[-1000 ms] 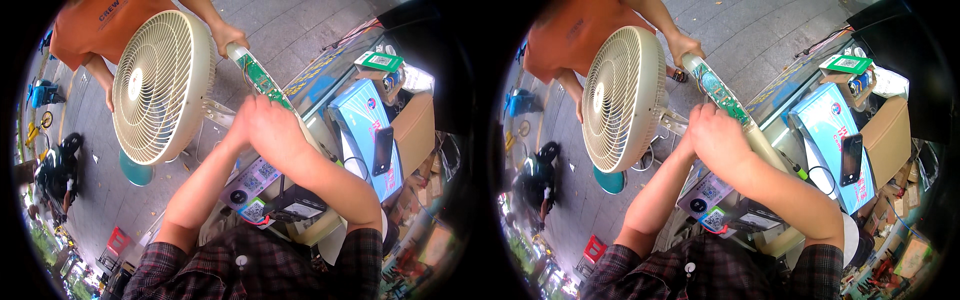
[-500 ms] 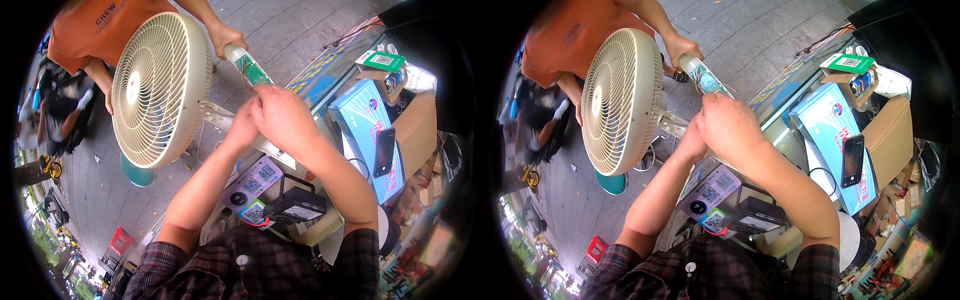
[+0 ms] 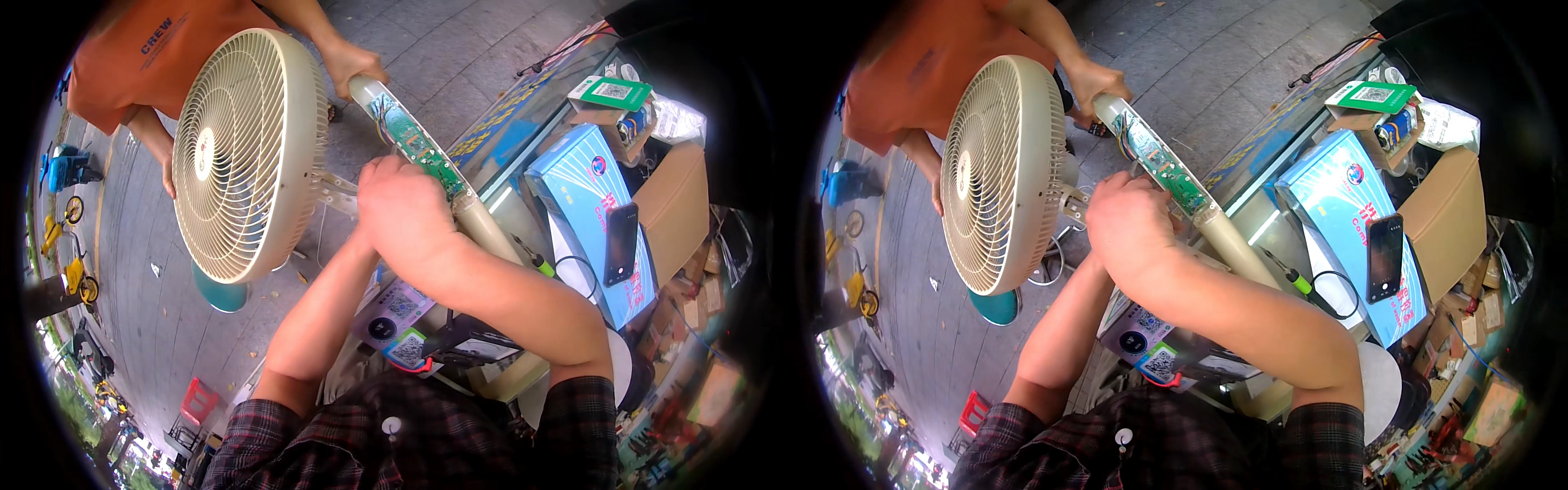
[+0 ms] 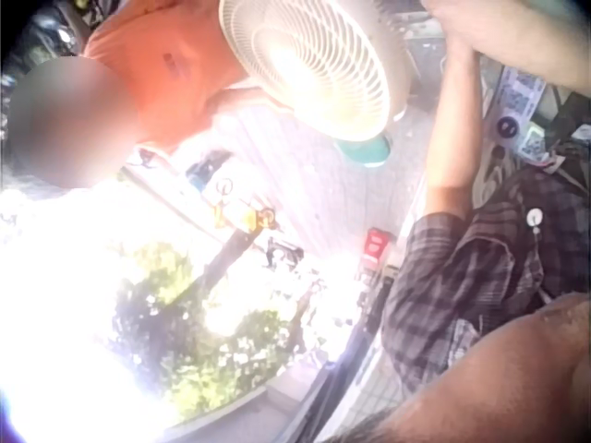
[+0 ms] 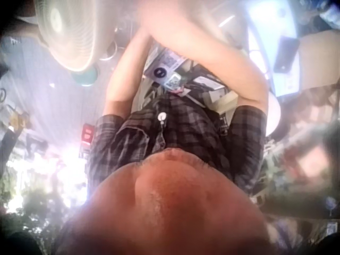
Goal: The person repairs a fan's circuit board using a soldering iron and solder. They hold the fan steady, apply solder to the board, and manipulate wires.
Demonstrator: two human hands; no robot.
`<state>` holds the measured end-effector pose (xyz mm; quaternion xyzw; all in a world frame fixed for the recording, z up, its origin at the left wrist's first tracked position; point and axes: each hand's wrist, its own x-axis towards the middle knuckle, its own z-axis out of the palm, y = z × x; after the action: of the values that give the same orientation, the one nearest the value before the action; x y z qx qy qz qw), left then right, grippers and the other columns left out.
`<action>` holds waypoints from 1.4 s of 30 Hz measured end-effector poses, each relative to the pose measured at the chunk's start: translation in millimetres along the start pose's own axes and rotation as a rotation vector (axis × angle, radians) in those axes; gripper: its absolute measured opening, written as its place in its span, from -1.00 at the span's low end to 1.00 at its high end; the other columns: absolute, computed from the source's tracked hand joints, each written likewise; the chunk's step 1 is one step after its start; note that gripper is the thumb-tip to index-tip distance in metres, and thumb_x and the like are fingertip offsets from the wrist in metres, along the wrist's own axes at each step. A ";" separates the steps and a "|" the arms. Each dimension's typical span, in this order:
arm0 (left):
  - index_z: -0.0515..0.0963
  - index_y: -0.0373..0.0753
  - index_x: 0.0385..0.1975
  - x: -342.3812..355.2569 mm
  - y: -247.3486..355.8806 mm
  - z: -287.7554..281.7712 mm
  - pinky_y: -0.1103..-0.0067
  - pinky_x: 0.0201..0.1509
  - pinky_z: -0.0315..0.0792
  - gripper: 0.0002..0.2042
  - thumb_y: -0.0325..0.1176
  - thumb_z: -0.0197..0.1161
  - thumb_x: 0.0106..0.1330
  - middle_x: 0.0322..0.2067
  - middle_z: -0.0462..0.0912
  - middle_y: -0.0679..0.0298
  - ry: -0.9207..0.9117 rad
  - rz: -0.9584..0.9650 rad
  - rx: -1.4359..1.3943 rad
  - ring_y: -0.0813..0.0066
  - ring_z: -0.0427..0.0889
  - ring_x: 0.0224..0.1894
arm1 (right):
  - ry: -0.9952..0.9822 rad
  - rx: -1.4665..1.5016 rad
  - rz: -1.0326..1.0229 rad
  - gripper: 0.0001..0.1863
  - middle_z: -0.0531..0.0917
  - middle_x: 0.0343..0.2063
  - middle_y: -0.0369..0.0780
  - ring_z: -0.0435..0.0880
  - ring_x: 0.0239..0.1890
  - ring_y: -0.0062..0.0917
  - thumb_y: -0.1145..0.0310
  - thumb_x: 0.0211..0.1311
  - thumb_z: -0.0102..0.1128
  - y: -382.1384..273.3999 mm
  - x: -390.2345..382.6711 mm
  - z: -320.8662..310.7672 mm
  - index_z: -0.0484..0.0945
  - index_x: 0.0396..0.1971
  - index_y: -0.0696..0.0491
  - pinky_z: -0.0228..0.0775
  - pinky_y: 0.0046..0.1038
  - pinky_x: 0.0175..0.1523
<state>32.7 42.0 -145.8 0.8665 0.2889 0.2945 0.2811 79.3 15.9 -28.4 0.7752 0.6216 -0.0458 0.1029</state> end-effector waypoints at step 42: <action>0.20 -0.51 0.27 18.1 36.5 -14.0 0.58 -0.36 0.60 -0.33 -0.26 0.38 0.34 -0.14 0.62 0.08 -0.353 -0.832 -0.974 0.49 0.68 -0.41 | 0.312 1.052 0.228 -0.65 0.72 -0.38 0.03 0.72 -0.28 -0.05 0.17 0.36 0.14 108.6 46.8 2.9 0.64 -0.22 0.20 0.53 -0.19 -0.13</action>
<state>47.4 33.8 -106.2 0.4920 0.3827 0.1122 0.7739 195.6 37.6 -29.3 0.7819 0.4350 -0.2230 -0.3868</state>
